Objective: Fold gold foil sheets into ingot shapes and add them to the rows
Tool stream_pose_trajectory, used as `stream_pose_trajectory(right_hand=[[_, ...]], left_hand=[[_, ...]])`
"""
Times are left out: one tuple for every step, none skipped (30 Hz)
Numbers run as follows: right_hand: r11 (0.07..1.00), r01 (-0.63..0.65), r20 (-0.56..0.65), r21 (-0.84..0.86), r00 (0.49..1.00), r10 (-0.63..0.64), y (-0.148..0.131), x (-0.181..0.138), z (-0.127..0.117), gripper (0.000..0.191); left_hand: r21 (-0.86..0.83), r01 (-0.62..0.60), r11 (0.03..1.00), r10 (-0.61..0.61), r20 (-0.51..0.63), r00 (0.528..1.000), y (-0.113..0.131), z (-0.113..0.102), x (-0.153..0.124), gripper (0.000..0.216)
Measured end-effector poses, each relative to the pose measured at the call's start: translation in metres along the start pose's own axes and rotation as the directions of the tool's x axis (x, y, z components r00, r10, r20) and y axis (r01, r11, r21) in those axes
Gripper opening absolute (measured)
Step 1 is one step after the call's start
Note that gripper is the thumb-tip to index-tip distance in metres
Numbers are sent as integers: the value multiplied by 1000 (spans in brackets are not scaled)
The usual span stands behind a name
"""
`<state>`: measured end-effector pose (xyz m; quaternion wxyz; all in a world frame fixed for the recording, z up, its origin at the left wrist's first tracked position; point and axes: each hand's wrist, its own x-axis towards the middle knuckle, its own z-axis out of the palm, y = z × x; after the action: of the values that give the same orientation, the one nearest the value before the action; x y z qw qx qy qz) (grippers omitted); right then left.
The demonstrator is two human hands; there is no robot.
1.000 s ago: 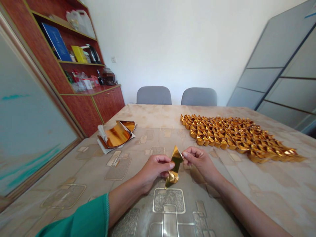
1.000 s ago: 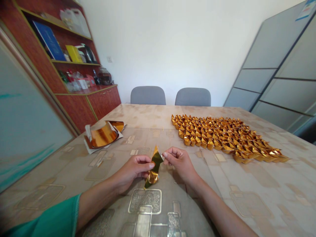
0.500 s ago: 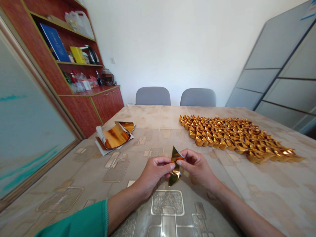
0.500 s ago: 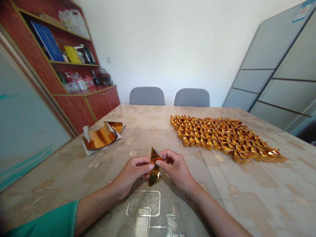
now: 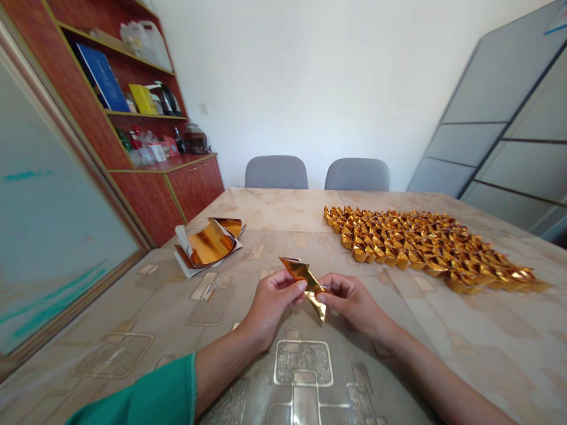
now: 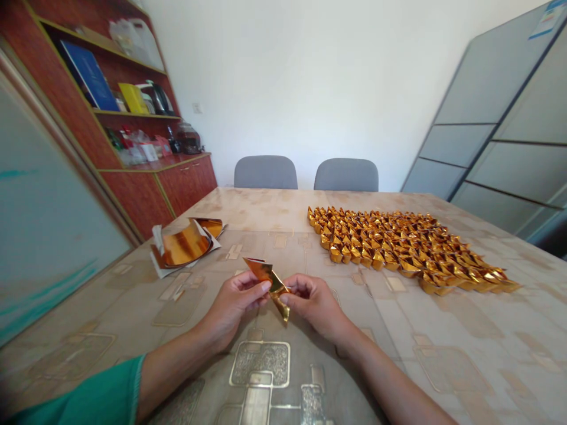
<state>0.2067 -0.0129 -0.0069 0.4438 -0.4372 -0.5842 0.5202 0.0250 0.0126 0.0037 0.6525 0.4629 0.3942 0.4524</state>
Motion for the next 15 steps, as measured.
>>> stream_pose_trajectory(right_hand=[[1000,3,-13,0,1000,-3,1,0,-1,25],[1000,5,-21,-6,1000,-5,0,1,-3,26],[1000,5,-26,-21,1000,-5,-1,1,-4,28],[999,2,-29,-39,1000,-4,-4,0,-5,31],[998,0,-33,-55,999,-1,-7,0,-6,33],[998,-1,-37,-66,999,-1,-10,-1,-7,34],[998,3,-41,-70,999,-6,-13,-1,-7,35],[998,9,-42,-68,999,-12,-15,-2,-7,36],[998,18,-43,-60,999,-20,-15,-3,-6,38],[998,24,-38,-53,999,-27,-15,-3,-6,39],[998,28,-30,-49,999,-29,-14,-3,-6,39],[999,26,-23,-45,999,-27,-12,-3,-5,38],[999,22,-23,-43,999,-23,-9,-2,-5,36],[999,19,-27,-42,999,-20,-6,-2,-4,33],[999,20,-38,-41,999,-22,-4,-2,-4,30]], left_hand=[[6,-12,1000,12,-7,1000,0,0,0,31],[7,-18,1000,18,-12,1000,0,0,1,31],[4,-18,1000,18,-15,1000,1,0,1,31],[-4,-15,1000,14,-20,1000,1,0,1,31],[-15,-10,1000,10,-26,1000,1,0,2,31],[-25,-5,1000,5,-31,1000,1,-1,2,31],[-32,-2,999,1,-35,999,1,-1,2,31],[-38,-1,999,-1,-38,999,1,-1,2,31],[-40,-1,999,0,-40,999,1,0,2,31],[-42,-4,999,2,-44,999,1,0,1,31],[-46,-7,999,5,-46,999,2,0,1,31],[-55,-9,998,6,-50,999,2,1,0,30],[-68,-6,998,2,-53,999,2,1,0,30],[-83,3,997,-7,-51,999,2,2,-1,30],[-97,15,995,-20,-45,999,3,2,-2,30]])
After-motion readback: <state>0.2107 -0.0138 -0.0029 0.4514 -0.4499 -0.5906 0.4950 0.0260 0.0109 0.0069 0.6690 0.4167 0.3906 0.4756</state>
